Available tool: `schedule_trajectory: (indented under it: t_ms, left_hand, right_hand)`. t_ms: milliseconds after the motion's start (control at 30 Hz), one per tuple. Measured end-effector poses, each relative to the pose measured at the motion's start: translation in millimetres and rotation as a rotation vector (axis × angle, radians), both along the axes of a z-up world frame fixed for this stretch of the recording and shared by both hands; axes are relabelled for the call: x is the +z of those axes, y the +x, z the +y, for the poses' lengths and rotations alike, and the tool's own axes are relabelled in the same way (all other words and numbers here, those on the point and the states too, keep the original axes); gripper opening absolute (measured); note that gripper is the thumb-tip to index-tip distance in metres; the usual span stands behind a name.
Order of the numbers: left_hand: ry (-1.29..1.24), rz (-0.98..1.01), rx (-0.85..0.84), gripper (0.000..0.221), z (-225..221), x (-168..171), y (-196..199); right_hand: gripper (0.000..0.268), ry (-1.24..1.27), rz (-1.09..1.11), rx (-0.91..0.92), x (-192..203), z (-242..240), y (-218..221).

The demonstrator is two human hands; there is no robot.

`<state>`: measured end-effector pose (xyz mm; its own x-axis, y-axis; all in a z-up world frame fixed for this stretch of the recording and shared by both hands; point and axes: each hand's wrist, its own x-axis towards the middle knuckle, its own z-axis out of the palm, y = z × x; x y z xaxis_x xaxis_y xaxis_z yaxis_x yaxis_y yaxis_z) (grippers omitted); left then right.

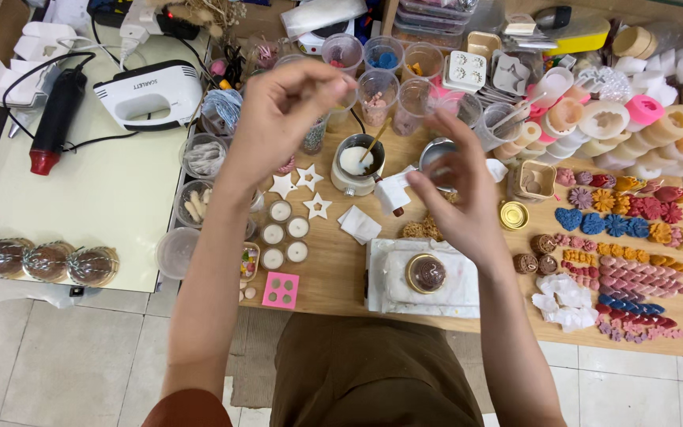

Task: The person places a round container into a clear plastic shell and then wraps a cord around the neck of the container to secure it.

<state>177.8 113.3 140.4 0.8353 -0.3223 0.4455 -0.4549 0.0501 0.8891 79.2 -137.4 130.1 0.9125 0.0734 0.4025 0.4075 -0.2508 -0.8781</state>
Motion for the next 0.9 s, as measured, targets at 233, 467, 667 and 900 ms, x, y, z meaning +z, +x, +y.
schedule_trajectory:
  t_ms: [233,467,667,900]
  left_hand:
    - [0.108,0.131,-0.184,0.01,1.4,26.3,-65.2]
    - [0.271,0.288,0.007,0.01,78.2,-0.6,-82.6]
    - [0.192,0.42,-0.075,0.009,129.7,-41.3,-86.4]
    - [-0.052,0.503,0.063,0.017,182.8,-107.5,-68.0]
  right_hand:
    - [0.007,0.017,0.125,0.316,-2.9,29.5,6.2]
    - [0.027,0.108,0.08,0.282,-17.6,-42.7,-50.5]
    - [0.039,0.267,-0.033,-0.01,-27.2,-124.3,-54.8]
    - [0.041,0.707,-0.041,-0.251,-81.1,-261.1,-71.5]
